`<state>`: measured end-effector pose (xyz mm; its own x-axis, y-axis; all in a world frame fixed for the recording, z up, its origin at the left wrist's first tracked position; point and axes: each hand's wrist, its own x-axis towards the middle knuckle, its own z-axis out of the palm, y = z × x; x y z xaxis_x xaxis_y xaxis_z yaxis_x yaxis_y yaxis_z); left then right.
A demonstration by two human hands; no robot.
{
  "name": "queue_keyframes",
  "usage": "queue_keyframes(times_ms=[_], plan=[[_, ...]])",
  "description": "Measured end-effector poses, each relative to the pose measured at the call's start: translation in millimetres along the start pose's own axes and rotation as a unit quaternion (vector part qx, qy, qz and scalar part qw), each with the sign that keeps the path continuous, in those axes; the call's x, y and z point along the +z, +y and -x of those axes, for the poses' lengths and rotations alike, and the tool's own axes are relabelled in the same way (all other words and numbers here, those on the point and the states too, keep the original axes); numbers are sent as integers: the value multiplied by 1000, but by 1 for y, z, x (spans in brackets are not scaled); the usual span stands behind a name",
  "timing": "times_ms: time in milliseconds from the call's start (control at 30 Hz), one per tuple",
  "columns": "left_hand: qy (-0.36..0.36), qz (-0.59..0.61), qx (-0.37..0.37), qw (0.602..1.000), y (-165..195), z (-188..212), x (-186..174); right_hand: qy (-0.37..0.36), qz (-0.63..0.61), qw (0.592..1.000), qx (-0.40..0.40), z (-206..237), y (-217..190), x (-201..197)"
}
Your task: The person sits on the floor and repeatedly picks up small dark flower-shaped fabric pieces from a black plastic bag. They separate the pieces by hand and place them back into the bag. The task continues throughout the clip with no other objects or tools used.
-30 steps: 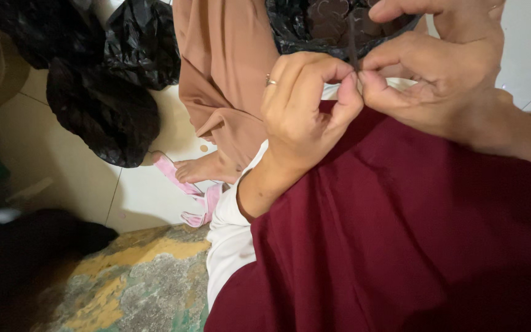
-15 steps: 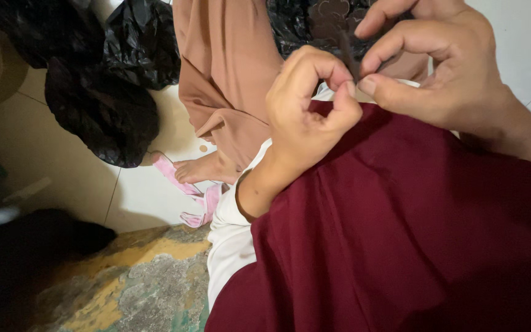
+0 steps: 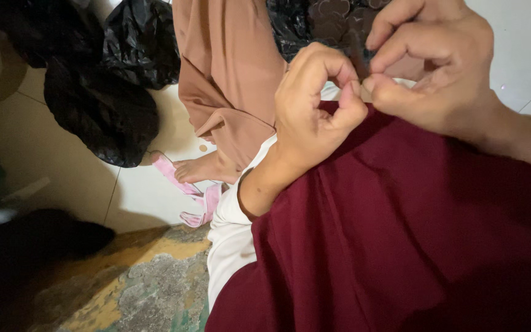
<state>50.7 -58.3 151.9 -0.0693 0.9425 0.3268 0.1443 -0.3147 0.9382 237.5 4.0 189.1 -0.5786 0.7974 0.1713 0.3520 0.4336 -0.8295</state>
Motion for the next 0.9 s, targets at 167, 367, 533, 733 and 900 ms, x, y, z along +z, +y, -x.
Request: queue_keyframes(times_ms=[167, 367, 533, 733, 900], plan=[[-67, 256, -148, 953, -13, 11, 1, -30, -134, 983, 123, -2, -5, -4], [-13, 196, -88, 977, -10, 7, 0, -25, -131, 980, 145, -8, 1, -4], [35, -26, 23, 999, -2, 1, -1, -4, 28, 1000, -12, -2, 11, -2], [3, 27, -35, 999, -6, -2, -1, -20, -29, 999, -5, -1, 22, 1], [55, -21, 5, 998, -3, -5, 0, -11, 19, 999, -34, 4, 17, -3]])
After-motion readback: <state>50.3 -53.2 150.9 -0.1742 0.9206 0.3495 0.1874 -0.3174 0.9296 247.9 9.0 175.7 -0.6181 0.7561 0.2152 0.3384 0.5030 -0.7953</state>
